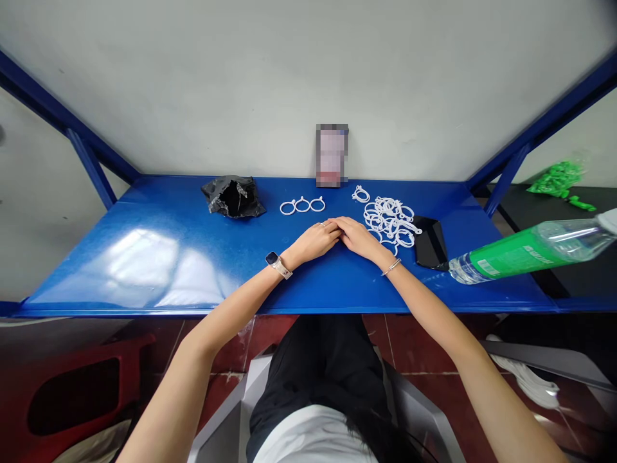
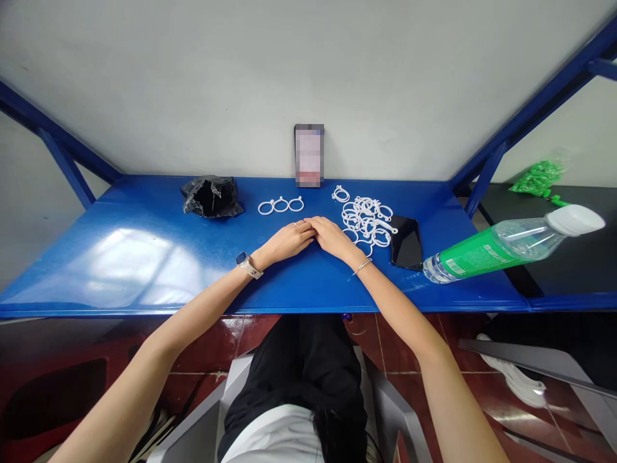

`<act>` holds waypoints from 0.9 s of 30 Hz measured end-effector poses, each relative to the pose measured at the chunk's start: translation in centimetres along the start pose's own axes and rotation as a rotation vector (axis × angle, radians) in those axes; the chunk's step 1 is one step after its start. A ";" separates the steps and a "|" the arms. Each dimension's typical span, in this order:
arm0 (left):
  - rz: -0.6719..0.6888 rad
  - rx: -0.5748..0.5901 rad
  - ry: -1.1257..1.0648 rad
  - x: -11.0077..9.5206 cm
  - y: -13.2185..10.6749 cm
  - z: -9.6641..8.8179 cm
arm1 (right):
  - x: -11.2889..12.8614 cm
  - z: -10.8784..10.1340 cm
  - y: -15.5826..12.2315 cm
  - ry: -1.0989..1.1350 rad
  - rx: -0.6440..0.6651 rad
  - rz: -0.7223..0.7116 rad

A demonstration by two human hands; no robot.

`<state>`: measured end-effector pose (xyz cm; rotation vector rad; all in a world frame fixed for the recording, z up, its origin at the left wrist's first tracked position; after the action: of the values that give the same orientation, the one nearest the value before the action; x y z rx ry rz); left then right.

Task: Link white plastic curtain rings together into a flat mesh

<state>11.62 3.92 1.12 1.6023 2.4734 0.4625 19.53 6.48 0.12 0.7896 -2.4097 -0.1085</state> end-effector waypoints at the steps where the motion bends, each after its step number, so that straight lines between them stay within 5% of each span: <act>1: -0.005 0.003 0.007 0.1 0.0 0.0 | 0.0 -0.1 0.0 -0.001 -0.004 -0.005; 17: -0.161 0.063 0.068 2.2 -0.9 0.1 | -1.9 -1.6 0.1 -0.207 -0.166 0.130; 27: -0.269 0.204 0.067 2.3 -0.8 0.7 | -2.6 -1.0 0.5 -0.209 -0.101 0.202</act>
<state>10.12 5.84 0.29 1.3055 2.8108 0.2347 21.52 8.43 -0.22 0.5064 -2.6421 -0.2405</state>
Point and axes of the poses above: each hand's wrist, its own y-axis towards the middle knuckle, its own z-axis out of the palm, x = y × z, the point moved 8 cm from there along y, towards the middle knuckle, and after that the axes turned 11 degrees about z, right-handed, at the moved point
